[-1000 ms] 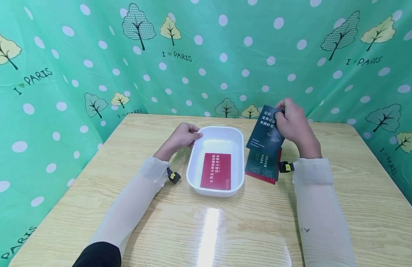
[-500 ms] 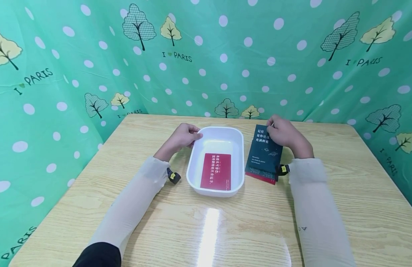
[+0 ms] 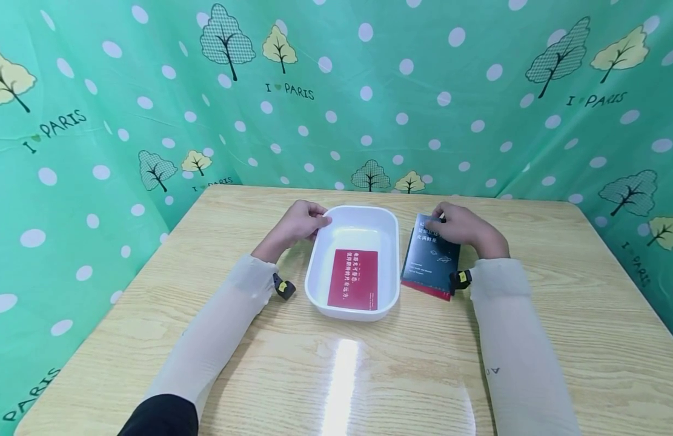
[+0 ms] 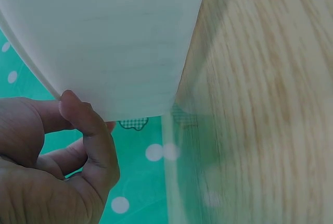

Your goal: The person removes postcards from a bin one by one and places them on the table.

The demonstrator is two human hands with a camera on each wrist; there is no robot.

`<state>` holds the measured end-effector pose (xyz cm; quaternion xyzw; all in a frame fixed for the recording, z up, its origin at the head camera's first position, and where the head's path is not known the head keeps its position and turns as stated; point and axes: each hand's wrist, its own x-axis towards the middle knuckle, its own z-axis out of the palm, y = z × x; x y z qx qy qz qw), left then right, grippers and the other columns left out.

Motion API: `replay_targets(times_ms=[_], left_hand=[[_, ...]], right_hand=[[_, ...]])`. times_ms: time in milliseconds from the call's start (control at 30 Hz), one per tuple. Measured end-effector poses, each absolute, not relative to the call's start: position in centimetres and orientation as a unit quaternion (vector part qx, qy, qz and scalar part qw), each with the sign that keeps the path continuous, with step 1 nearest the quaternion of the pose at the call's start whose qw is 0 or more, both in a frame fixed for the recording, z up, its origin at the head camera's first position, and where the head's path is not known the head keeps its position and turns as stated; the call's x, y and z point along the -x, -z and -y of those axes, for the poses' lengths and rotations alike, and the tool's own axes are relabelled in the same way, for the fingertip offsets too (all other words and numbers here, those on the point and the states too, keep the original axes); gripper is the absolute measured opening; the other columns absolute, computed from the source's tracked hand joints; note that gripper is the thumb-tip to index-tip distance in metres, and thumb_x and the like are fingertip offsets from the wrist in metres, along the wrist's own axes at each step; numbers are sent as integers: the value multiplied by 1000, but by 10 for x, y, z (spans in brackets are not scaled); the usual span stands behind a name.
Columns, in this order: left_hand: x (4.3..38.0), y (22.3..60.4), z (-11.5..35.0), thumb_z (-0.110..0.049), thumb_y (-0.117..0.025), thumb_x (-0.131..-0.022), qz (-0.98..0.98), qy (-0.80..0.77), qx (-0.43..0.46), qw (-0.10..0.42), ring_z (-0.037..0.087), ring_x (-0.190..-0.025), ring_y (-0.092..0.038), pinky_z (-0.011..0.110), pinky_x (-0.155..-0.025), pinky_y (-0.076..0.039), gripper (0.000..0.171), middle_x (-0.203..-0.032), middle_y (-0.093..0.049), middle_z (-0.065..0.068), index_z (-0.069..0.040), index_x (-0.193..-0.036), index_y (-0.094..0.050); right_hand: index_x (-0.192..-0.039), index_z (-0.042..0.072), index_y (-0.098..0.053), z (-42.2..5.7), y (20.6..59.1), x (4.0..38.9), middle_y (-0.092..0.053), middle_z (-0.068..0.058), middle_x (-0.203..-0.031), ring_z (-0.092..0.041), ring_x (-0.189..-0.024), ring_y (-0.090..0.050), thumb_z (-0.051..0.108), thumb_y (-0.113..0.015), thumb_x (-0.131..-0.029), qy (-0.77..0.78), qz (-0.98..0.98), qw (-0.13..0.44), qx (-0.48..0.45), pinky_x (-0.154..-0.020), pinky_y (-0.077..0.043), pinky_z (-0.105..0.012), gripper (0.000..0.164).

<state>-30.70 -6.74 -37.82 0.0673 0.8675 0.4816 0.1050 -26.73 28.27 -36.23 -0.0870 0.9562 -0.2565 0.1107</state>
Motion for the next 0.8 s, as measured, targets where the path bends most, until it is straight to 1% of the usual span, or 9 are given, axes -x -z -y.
replay_targets(times_ms=[67, 133, 233, 333, 533, 800], left_hand=[[307, 378, 67, -18, -65, -95, -869, -480, -67, 103, 19, -62, -64, 29, -57, -57, 23, -88, -68, 11, -2, -112, -67], [307, 378, 67, -18, -65, -95, -869, -479, -67, 102, 17, -60, -63, 29, -56, -57, 23, -87, -68, 10, -2, -112, -67], [307, 377, 67, -18, -65, -95, -870, -478, -66, 103, 17, -59, -63, 28, -56, -57, 23, -87, -67, 10, -2, -112, -67], [307, 378, 68, -18, -65, -95, -869, -479, -65, 105, 18, -61, -63, 27, -55, -57, 23, -88, -67, 10, -2, -112, -67], [308, 379, 68, -19, -65, -95, -870, -477, -66, 105, 17, -61, -63, 25, -53, -56, 23, -88, -68, 10, -3, -111, -67], [308, 379, 68, -18, -65, -95, -869, -479, -68, 103, 17, -60, -63, 26, -55, -56, 23, -88, -67, 10, -2, -112, -67]], right_hand=[[-126, -4, -46, -282, 364, 267, -55, -25, -115, -35, -95, -54, 32, -56, -99, 248, -957, 120, 92, -83, -51, -50, 47], [-128, -5, -45, -282, 365, 268, -54, -26, -117, -36, -97, -53, 27, -61, -95, 247, -956, 128, 94, -86, -50, -52, 48], [-129, -5, -44, -281, 367, 268, -52, -28, -121, -38, -99, -53, 21, -65, -92, 246, -956, 132, 93, -90, -48, -56, 50], [-128, -5, -46, -281, 369, 269, -52, -28, -121, -38, -99, -53, 21, -66, -92, 240, -957, 132, 91, -90, -47, -56, 49], [-125, -5, -50, -282, 375, 271, -55, -26, -116, -36, -95, -55, 23, -67, -91, 230, -959, 138, 88, -85, -50, -51, 47], [-130, -8, -49, -282, 378, 272, -53, -32, -122, -41, -102, -55, 23, -66, -94, 211, -962, 147, 95, -91, -46, -58, 51]])
